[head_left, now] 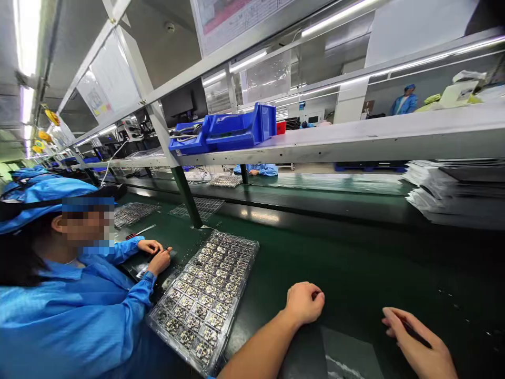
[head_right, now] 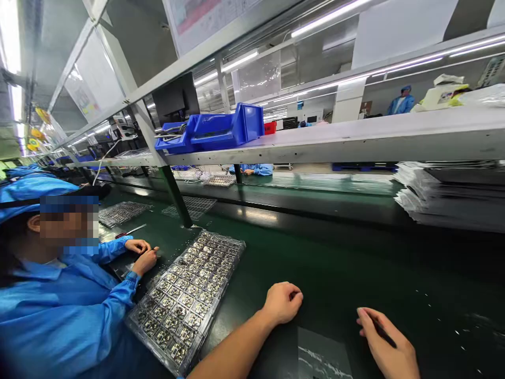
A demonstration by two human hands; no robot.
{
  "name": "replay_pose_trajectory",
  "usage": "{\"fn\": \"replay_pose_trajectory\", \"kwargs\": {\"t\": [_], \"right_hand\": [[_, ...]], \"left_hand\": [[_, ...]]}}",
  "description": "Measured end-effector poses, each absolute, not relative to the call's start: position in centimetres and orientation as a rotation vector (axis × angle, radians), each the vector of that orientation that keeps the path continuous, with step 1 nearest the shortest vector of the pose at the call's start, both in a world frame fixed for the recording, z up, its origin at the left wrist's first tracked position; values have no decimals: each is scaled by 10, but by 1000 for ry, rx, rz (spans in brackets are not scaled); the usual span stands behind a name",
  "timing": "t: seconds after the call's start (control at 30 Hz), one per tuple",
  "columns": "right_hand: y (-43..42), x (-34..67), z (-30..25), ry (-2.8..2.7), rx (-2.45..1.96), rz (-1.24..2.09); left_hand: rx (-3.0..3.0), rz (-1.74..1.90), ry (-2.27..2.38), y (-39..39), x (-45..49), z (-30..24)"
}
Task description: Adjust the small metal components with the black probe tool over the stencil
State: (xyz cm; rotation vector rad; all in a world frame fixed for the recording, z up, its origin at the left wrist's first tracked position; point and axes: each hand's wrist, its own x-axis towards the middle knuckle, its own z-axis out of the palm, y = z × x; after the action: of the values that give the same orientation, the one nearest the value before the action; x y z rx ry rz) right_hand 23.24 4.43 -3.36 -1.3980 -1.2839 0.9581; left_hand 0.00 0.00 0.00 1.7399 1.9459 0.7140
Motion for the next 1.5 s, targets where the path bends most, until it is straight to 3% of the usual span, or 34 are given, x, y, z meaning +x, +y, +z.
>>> {"fn": "replay_pose_trajectory", "kwargs": {"t": [0.17, 0.43, 0.7, 0.93, 1.1, 1.23, 1.43, 1.5], "right_hand": [[44, 237, -27, -1283, -1300, 1036], [52, 240, -41, -1336, -1282, 1031], [54, 240, -44, -1456, -1215, 990], [52, 239, -39, -1465, -1180, 977], [52, 236, -35, -1446, -1158, 1005], [45, 233, -19, -1509, -1133, 869], [22, 233, 8, -1565, -1166, 753], [14, 231, 9, -1611, -1137, 871]], "left_hand": [[1686, 665, 2009, 6, -22, 20], [1252, 461, 2652, 42, -157, 81], [1023, 274, 2760, 59, -187, 65], [1007, 476, 2669, 58, -185, 76], [1085, 908, 2493, 49, -159, 97], [1198, 1149, 2094, 40, -79, 85], [956, 1025, 1242, -4, 51, 37], [878, 938, 1116, -14, 63, 28]]}}
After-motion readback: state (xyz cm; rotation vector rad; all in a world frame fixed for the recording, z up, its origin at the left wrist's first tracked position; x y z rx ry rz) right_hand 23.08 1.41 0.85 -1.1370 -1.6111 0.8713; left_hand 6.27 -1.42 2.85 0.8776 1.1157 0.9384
